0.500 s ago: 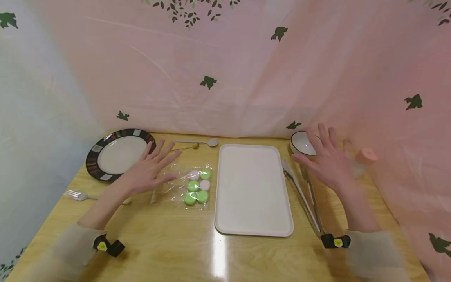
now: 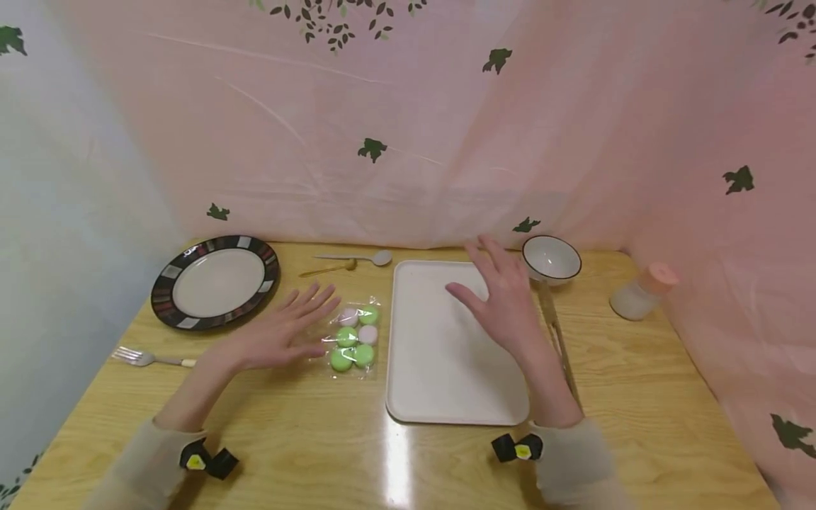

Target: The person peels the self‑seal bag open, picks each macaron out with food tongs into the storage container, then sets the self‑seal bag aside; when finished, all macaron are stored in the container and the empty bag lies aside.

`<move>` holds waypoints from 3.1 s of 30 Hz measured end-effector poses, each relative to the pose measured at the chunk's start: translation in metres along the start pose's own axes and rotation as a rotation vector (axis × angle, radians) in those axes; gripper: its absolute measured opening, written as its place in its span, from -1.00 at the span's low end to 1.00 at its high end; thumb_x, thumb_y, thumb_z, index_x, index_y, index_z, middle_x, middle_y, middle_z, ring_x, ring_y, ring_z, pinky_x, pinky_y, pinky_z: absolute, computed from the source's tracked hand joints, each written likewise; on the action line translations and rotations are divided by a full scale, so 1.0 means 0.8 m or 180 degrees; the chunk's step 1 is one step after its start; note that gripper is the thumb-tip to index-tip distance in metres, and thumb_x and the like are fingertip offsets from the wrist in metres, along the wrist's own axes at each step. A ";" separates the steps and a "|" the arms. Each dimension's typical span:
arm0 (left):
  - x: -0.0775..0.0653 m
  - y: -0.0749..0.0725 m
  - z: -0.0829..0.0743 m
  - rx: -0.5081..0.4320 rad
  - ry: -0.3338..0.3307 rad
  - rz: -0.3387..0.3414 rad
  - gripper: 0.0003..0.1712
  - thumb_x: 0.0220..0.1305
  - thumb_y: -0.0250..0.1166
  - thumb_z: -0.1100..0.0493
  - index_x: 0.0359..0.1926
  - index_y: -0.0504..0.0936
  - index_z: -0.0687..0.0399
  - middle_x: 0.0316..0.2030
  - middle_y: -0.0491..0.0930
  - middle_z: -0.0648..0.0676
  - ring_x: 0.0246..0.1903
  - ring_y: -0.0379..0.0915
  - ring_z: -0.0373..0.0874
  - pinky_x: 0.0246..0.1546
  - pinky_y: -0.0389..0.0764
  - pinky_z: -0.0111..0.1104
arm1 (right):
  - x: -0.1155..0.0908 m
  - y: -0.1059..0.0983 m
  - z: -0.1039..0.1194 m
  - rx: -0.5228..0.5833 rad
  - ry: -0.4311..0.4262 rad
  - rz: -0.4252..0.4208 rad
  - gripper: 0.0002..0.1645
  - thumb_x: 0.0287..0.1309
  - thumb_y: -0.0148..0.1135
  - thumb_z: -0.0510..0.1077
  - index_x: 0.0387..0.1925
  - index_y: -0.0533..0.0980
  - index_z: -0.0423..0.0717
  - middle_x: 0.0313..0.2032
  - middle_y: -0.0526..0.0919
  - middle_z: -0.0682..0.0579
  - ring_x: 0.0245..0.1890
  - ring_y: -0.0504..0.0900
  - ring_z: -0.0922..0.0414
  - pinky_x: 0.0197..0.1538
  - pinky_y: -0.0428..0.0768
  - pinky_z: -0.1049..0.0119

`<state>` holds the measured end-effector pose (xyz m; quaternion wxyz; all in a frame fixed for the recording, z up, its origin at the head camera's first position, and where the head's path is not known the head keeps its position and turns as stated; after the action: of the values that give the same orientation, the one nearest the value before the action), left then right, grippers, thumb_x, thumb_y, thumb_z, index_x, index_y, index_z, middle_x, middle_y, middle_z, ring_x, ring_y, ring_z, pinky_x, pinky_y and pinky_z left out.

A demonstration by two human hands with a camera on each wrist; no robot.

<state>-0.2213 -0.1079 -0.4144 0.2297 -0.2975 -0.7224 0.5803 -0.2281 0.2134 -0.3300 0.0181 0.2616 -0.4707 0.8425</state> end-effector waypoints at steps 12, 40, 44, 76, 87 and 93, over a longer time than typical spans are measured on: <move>-0.014 0.017 -0.003 -0.0002 -0.0059 0.0339 -0.17 0.30 0.05 -0.29 0.47 -0.05 -0.24 0.51 -0.25 0.05 0.48 -0.37 0.14 0.44 -0.18 0.10 | 0.007 0.065 0.070 0.0039 -0.0349 0.0408 -0.19 0.11 0.22 0.26 0.36 0.22 0.23 0.37 0.26 -0.01 0.37 0.23 -0.04 0.34 0.16 -0.16; -0.023 0.025 0.017 -0.0361 -0.0001 0.0492 -0.42 0.37 0.05 -0.14 0.38 0.18 -0.39 0.48 -0.09 0.07 0.47 -0.25 0.16 0.38 -0.10 0.20 | -0.013 0.106 0.084 -0.0019 -0.0469 0.0877 -0.20 0.11 0.24 0.23 0.36 0.19 0.32 0.32 0.33 0.08 0.36 0.25 0.08 0.37 0.15 -0.03; -0.024 0.030 0.020 -0.0277 0.0003 0.0518 -0.37 0.36 0.06 -0.14 0.40 0.12 -0.41 0.49 -0.11 0.06 0.47 -0.24 0.17 0.37 -0.08 0.21 | -0.013 0.107 0.086 -0.0002 -0.0460 0.0931 -0.24 0.13 0.21 0.24 0.35 0.23 0.28 0.32 0.33 0.08 0.36 0.25 0.08 0.37 0.18 -0.02; -0.027 0.038 0.020 -0.0404 -0.0035 0.0618 -0.29 0.33 0.07 -0.19 0.43 0.04 -0.37 0.50 -0.23 0.07 0.46 -0.40 0.26 0.35 -0.19 0.26 | -0.048 0.172 0.131 -0.0464 -0.0627 0.1627 -0.54 -0.23 0.42 0.35 -0.41 0.46 0.21 -0.37 0.39 0.27 -0.32 0.32 0.25 -0.31 0.30 0.39; -0.024 0.038 0.019 -0.0444 -0.0085 0.0662 -0.29 0.32 0.07 -0.20 0.43 0.04 -0.38 0.50 -0.24 0.06 0.46 -0.41 0.24 0.37 -0.22 0.25 | -0.060 0.179 0.141 -0.0947 -0.0902 0.1465 -0.52 -0.19 0.38 0.33 -0.50 0.37 0.16 -0.36 0.34 0.17 -0.28 0.32 0.16 -0.27 0.27 0.32; -0.026 0.039 0.020 -0.0496 -0.0108 0.0648 -0.29 0.31 0.08 -0.20 0.42 0.05 -0.39 0.50 -0.24 0.05 0.47 -0.42 0.23 0.38 -0.23 0.23 | -0.062 0.181 0.145 -0.1095 -0.1011 0.1364 -0.66 -0.11 0.33 0.18 -0.51 0.38 0.14 -0.41 0.37 0.16 -0.32 0.33 0.15 -0.31 0.26 0.34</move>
<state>-0.2123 -0.1289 -0.4480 0.1335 -0.3764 -0.7352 0.5478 -0.1765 0.0508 -0.4171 -0.1895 0.2778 -0.6476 0.6837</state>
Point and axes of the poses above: each hand's wrist, its own x-axis towards the middle knuckle, its own y-axis out of the palm, z = x × y, the point moved 7 cm from there along x, towards the middle knuckle
